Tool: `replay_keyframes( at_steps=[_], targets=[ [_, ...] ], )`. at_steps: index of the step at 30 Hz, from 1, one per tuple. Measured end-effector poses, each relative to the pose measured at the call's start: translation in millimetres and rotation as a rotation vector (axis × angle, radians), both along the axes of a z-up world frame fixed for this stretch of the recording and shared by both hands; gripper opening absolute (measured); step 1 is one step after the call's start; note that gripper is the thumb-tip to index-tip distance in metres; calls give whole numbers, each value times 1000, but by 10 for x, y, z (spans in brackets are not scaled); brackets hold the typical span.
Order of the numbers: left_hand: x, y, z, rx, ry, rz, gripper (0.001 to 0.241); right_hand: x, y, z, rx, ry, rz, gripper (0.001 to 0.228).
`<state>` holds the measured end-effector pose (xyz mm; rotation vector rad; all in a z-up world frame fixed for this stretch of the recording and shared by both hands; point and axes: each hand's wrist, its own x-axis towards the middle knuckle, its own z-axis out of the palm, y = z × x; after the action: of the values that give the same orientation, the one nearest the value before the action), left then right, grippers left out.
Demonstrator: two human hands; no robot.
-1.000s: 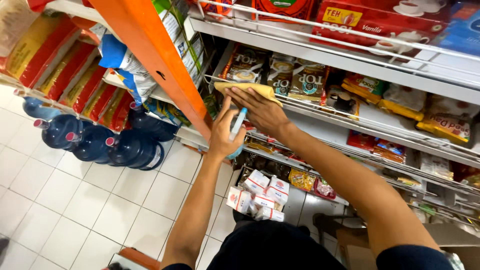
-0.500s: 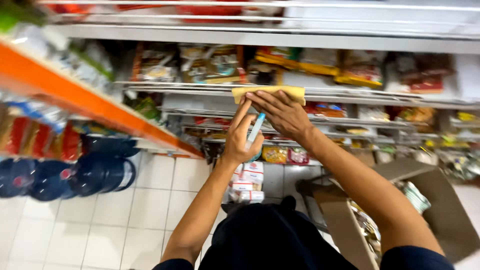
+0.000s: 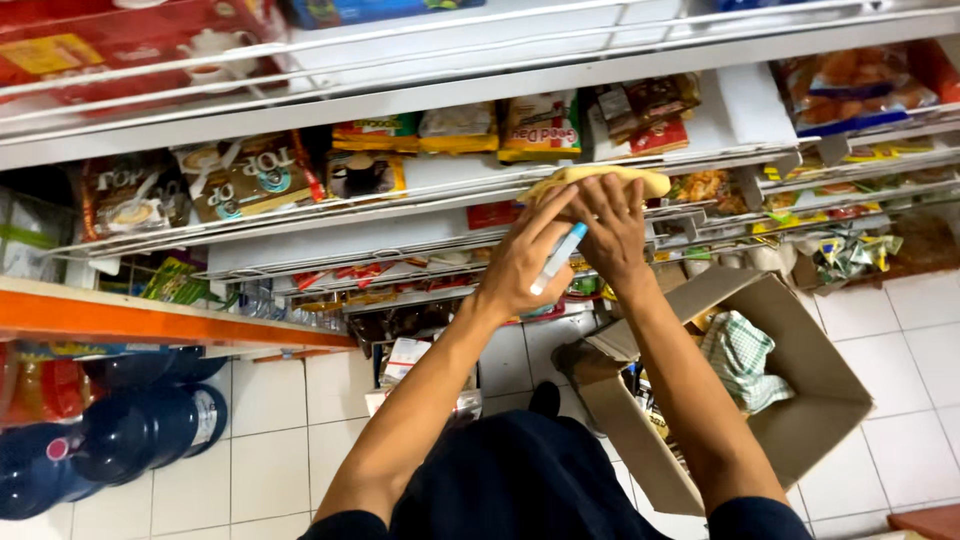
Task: The person sprays a cleaning solution from a bottle and wipes the surfaces of retail shelves and various product packages using a cloth, then places cleaned items into a box.
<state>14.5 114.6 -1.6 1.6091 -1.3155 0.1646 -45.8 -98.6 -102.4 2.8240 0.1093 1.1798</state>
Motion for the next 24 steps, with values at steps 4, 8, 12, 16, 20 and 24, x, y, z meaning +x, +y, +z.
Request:
replay_keyframes(
  at_steps=[4,8,12,16,20,24],
  targets=[
    [-45,-88,-27,28,-139,107,33,-70,-180,-27,244,-236,-108,64],
    [-22,-65,-131,98,-171,196,32,22,80,-95,595,-353,-100,78],
    [36,-157,-109,201,-215,242,37,103,220,-43,359,-236,-78,87],
    [-34,-238,-83,191,-224,276,42,-82,-136,147,319,-244,8,90],
    [-102,-364,-22,164,-217,251,38,-186,-487,412,708,-464,-180,85],
    [-212,-684,25,194,-272,187,35,-186,-450,442,915,-605,-154,91]
  ],
)
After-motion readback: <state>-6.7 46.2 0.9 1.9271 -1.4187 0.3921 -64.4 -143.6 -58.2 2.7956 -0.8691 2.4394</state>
